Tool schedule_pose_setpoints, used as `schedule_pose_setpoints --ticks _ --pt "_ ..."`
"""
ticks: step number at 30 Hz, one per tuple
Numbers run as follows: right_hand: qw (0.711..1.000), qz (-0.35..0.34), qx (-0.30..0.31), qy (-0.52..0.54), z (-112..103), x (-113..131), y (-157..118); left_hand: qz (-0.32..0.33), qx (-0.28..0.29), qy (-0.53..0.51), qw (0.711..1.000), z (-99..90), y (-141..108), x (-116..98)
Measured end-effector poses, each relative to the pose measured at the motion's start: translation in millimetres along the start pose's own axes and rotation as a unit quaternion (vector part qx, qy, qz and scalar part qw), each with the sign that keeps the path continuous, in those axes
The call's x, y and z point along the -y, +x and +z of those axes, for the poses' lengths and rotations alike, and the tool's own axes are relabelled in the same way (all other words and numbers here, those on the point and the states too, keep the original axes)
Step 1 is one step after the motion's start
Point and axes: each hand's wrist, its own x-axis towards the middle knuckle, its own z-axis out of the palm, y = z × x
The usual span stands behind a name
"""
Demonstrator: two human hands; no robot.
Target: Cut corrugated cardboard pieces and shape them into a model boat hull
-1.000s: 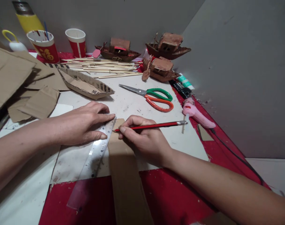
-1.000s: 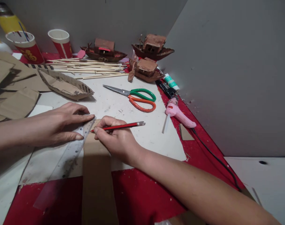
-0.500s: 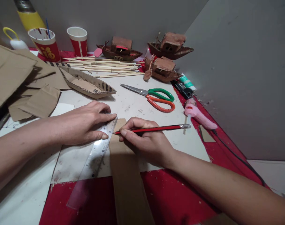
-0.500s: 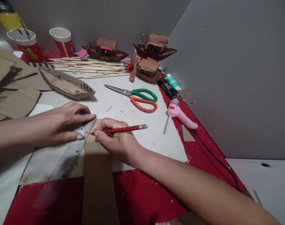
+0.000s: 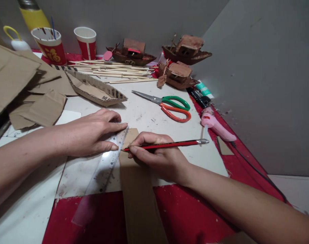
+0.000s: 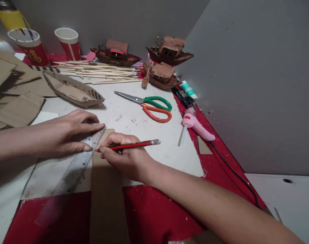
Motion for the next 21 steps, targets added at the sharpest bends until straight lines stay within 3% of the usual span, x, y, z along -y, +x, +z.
schedule_pose_setpoints --ticks 5,8,13,16,19,21 --pt "0.999 -0.003 0.024 -0.046 1 2 -1 0.001 0.001 0.0 1.0 0.2 0 -1" --pt "1.0 -0.003 0.016 -0.016 1 1 -4 -0.003 0.004 -0.004 1.0 -0.2 0 -2" --pt "0.986 -0.053 -0.131 0.095 -7 -4 -2 -0.021 0.001 -0.019 1.0 -5.8 -5 2" --pt "0.981 -0.072 -0.172 0.041 -13 -8 3 -0.049 0.001 -0.013 0.999 -13.3 -11 6" --pt "0.98 -0.113 -0.147 -0.071 -16 -13 8 -0.082 -0.003 -0.013 0.997 -19.7 -15 3" --pt "0.964 -0.159 -0.12 -0.175 -16 -15 10 -0.108 -0.019 -0.018 0.994 -20.6 -15 -4"
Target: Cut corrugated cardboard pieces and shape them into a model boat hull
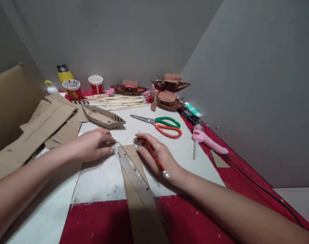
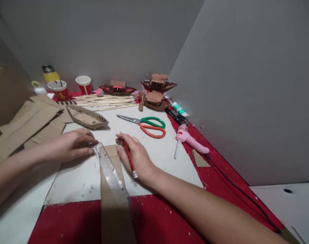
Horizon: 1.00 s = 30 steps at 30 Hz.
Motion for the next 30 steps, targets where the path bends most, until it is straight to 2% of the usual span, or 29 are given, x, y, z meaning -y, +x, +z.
schedule_pose_setpoints --ticks 3,6,12,17,24,30 --pt "0.992 -0.051 0.037 -0.107 2 0 3 -0.009 -0.025 0.001 1.0 2.7 -1 -12" --pt "0.99 -0.038 0.064 -0.123 2 5 6 -0.014 -0.009 0.002 1.0 3.3 -2 -22" --pt "0.994 -0.014 0.087 -0.064 -4 18 6 -0.05 0.021 -0.101 0.993 -4.2 -9 -29" --pt "0.993 0.022 0.108 0.036 -3 14 6 -0.067 0.049 -0.221 0.972 -8.1 -24 -26" --pt "0.967 0.096 0.161 0.173 -13 5 10 -0.142 -0.035 -0.352 0.924 -28.1 -72 5" --pt "0.931 0.11 0.219 0.272 -23 9 6 -0.206 -0.118 -0.393 0.888 -26.8 -109 23"
